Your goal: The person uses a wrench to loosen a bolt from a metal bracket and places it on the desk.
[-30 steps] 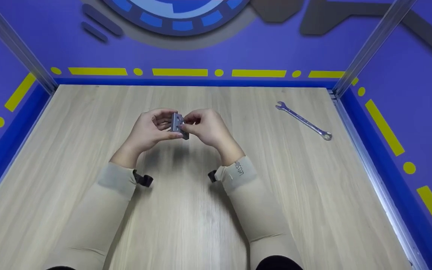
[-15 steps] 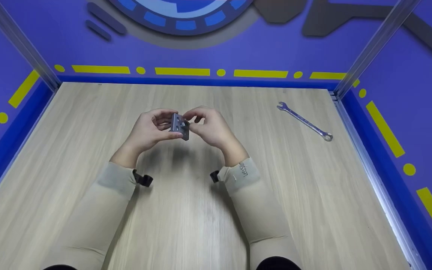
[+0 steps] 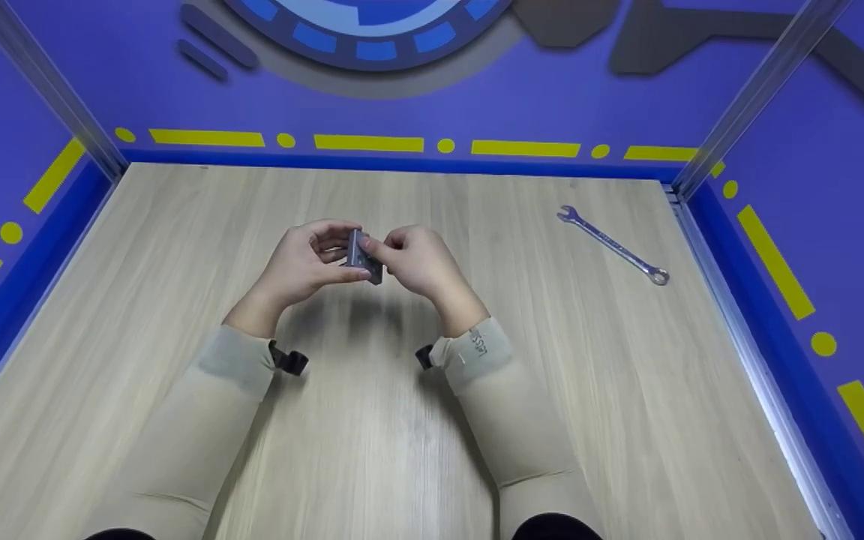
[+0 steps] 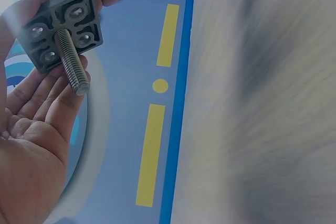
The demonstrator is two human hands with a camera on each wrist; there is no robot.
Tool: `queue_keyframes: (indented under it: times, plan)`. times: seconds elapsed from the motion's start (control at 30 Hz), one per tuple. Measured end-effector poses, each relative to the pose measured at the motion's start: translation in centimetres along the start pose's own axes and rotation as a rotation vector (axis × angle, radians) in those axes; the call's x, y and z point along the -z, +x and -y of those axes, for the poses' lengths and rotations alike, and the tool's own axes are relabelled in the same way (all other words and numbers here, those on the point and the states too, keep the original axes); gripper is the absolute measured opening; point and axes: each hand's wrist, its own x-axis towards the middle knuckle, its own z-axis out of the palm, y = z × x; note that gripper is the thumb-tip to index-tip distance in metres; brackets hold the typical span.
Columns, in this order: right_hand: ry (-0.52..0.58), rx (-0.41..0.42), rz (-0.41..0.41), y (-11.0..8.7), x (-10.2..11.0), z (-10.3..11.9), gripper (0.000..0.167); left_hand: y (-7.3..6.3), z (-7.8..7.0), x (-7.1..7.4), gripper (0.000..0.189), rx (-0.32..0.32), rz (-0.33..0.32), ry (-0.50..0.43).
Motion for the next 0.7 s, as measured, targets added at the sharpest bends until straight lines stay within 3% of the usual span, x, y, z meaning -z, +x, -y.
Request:
queue_keyframes:
  times: [0.27,0.57,0.7]
  plan:
    - [0.005,0.13,0.035,-0.4,0.8,0.0,0.019,-0.2,-0.1,0.1,0.076,0.01,0.007,-0.024]
    - [0.025,0.241,0.066,-1.0,1.6,-0.2,0.026,-0.2,-0.4,0.0,0.077,0.019,0.007,-0.041]
    - [0.062,0.235,0.065,-1.1,1.8,-0.4,0.029,-0.4,-0.3,-0.2,0.078,0.027,0.004,-0.029]
